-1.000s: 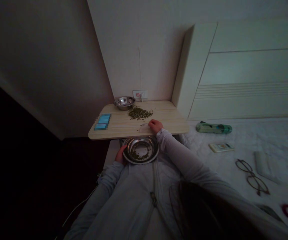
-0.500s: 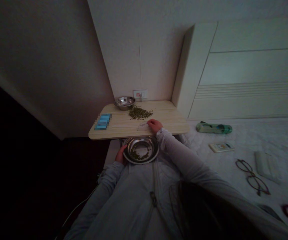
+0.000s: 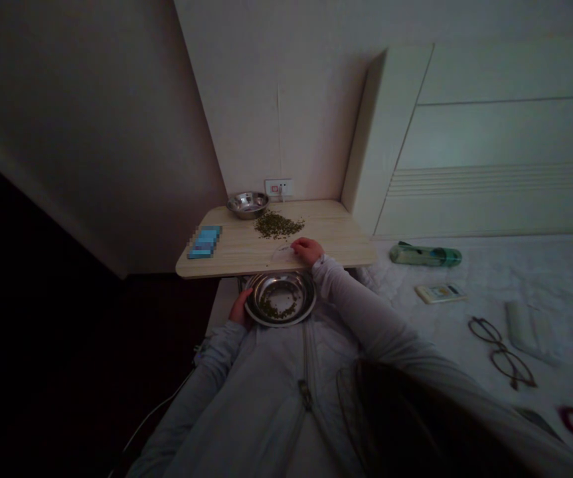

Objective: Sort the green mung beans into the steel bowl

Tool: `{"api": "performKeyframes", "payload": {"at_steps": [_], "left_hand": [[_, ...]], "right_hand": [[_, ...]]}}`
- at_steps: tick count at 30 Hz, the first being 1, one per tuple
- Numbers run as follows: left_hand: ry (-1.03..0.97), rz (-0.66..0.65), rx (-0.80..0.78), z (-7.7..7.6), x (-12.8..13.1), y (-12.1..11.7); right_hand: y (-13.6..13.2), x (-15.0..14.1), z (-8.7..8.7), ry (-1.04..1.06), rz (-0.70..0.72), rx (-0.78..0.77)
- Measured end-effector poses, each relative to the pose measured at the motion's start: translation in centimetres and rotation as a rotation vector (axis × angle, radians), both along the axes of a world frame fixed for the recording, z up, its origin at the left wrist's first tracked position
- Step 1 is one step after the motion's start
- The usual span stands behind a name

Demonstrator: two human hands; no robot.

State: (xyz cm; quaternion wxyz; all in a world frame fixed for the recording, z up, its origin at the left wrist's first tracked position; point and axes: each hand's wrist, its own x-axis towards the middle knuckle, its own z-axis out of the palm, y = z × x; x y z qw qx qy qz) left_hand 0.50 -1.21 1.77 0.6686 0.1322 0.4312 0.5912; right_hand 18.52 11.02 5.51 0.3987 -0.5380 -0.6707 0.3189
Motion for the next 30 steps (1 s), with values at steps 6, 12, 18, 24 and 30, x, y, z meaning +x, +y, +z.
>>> {"api": "performKeyframes", "payload": {"at_steps": [6,12,18,24,30], "left_hand": [[0.024,0.03,0.013,0.12,0.07,0.02],[0.015,0.019,0.005,0.17,0.07,-0.03],[0.02,0.031,0.011,0.03,0.02,0.09],[0.011,0.015,-0.011,0.33,0.14,-0.03],[-0.031,-0.024,-0.013,0.44,0.16,-0.19]], "right_hand": [[0.5,-0.02,-0.63,0.039,0.023,-0.004],[0.36,0.06,-0.38,0.035,0.014,-0.004],[0.53,0.12,-0.61,0.082,0.022,0.011],[0.41,0.09,-0.36,0.129,-0.004,-0.01],[0.04,-0.17,0.17,0.137,-0.039,-0.03]]}}
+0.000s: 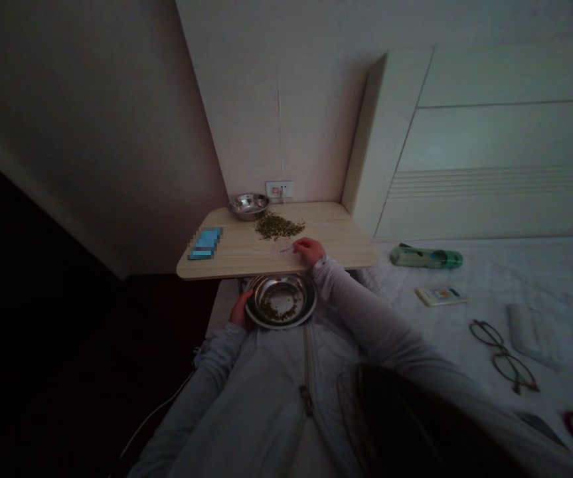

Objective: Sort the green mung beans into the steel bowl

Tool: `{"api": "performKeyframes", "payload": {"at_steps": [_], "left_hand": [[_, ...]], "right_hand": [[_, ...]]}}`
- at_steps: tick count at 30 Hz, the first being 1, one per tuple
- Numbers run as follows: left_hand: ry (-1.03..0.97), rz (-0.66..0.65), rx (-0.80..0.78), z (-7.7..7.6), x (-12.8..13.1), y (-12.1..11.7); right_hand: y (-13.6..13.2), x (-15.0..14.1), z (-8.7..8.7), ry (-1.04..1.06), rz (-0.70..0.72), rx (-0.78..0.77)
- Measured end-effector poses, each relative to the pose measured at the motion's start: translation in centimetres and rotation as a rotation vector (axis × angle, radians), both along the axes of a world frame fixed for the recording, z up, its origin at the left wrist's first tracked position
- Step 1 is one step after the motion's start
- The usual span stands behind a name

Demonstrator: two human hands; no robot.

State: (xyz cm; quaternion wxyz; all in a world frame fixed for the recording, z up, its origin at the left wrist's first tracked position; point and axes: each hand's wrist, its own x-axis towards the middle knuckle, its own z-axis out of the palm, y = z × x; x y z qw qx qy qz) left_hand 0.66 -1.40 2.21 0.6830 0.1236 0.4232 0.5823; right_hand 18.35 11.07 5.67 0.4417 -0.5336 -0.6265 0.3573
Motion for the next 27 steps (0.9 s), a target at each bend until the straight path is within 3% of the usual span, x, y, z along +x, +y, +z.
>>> {"api": "performKeyframes", "payload": {"at_steps": [3,8,12,16,21,27], "left_hand": [[-0.019,-0.03,-0.015,0.0,0.0,-0.1],[-0.024,-0.03,-0.005,0.2,0.1,-0.2],[-0.023,-0.015,0.0,0.1,0.1,0.0],[-0.013,0.018,0.005,-0.1,0.0,0.2],[-0.001,0.031,0.01,-0.2,0.0,0.2],[-0.044,-0.032,0.007,-0.5,-0.1,0.1]], "right_hand": [[-0.7,-0.8,0.5,-0.048,0.002,-0.037],[-2.8,-3.7,1.8,-0.103,0.14,-0.101],[-3.5,-6.3,2.3,-0.342,0.194,-0.059],[-3.0,-7.7,2.5,-0.586,0.133,-0.018],[-2.6,-7.6,3.4,-0.715,0.081,-0.063],[-3.1,-6.0,3.6,-0.722,0.027,-0.098]]}}
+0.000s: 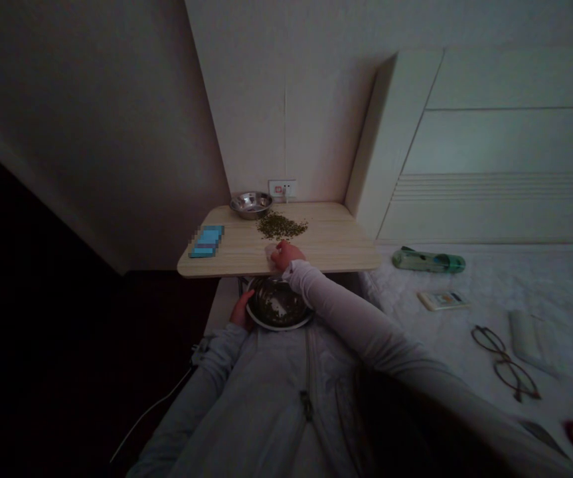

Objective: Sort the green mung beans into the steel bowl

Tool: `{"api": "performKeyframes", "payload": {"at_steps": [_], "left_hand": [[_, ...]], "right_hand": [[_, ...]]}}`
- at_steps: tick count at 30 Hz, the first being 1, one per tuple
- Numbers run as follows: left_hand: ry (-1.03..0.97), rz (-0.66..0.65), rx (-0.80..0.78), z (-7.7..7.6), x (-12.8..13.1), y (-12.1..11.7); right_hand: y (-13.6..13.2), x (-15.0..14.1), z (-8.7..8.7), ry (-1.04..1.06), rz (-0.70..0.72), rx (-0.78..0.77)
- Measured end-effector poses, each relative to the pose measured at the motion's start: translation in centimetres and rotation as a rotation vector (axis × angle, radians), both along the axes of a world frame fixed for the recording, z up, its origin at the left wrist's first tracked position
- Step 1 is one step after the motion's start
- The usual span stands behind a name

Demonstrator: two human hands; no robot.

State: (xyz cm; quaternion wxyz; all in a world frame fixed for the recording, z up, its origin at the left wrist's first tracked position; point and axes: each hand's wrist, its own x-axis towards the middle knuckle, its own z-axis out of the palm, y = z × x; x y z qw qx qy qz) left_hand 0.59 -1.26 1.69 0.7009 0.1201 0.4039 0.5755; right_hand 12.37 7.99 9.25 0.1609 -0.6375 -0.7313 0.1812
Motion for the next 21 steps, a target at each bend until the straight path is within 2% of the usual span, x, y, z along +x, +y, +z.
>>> {"api": "performKeyframes", "payload": {"at_steps": [12,21], "left_hand": [[0.015,0.023,-0.016,0.3,0.0,-0.2],[0.038,0.012,0.015,-0.1,-0.1,-0.1]], "right_hand": [[-0.5,3.7,-1.6,0.049,-0.014,0.029],[-1.1,4.5,-1.4,0.078,0.011,-0.013]]}}
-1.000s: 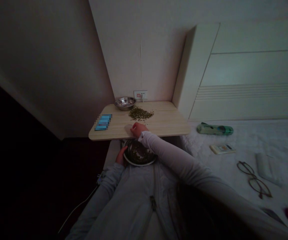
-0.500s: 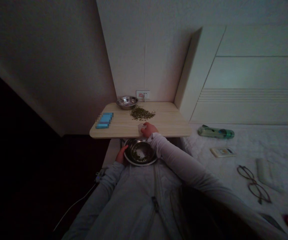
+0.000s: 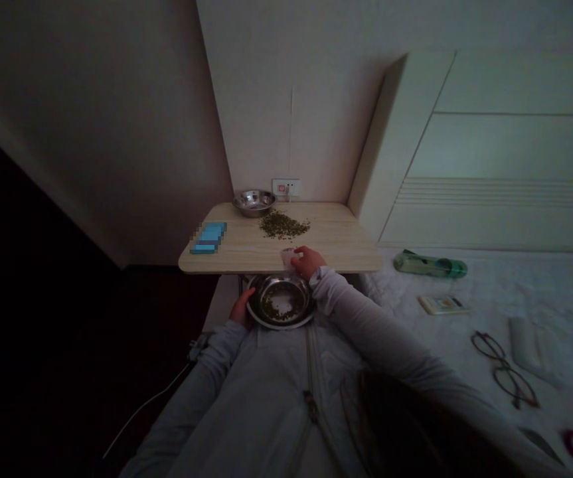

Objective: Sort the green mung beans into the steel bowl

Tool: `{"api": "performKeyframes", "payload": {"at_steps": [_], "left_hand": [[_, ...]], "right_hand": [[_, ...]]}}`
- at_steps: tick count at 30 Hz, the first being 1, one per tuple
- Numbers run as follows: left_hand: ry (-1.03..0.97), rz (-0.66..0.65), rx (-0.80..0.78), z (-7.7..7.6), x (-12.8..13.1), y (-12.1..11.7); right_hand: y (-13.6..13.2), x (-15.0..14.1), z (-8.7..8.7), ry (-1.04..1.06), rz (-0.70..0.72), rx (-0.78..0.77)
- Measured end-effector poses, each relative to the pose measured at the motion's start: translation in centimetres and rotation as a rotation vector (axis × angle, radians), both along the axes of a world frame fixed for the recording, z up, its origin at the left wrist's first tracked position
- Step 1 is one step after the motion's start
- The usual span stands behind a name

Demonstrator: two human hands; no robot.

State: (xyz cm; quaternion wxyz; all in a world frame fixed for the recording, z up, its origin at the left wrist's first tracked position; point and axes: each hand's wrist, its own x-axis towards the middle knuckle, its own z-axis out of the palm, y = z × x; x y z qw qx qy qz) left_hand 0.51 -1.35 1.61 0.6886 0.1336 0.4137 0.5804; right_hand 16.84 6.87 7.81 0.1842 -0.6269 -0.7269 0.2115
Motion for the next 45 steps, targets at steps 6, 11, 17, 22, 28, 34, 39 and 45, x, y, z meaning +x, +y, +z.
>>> {"api": "performKeyframes", "payload": {"at_steps": [6,11,17,22,28,34,39,45], "left_hand": [[0.002,-0.005,-0.005,0.0,0.0,0.0],[0.004,0.005,0.024,0.0,0.1,-0.1],[0.004,0.014,0.031,0.0,0.1,0.0],[0.009,0.012,0.002,0.2,0.2,-0.1],[0.006,0.023,-0.013,0.5,0.2,-0.1],[0.004,0.021,-0.01,0.3,0.3,0.0],[0.002,0.017,-0.005,0.5,0.3,-0.1],[0.007,-0.001,0.004,0.4,0.2,-0.1]], "right_hand": [[-0.3,0.6,0.3,-0.011,0.011,-0.012],[0.1,1.3,0.4,-0.046,0.003,-0.028],[0.7,2.6,0.4,-0.071,-0.015,-0.029],[1.5,3.9,0.5,-0.077,0.003,-0.045],[2.1,5.1,1.1,-0.083,-0.043,-0.097],[3.7,6.7,0.7,-0.079,-0.029,-0.161],[6.0,8.2,0.5,-0.112,-0.043,-0.13],[7.8,9.0,1.3,-0.175,-0.025,-0.091]]}}
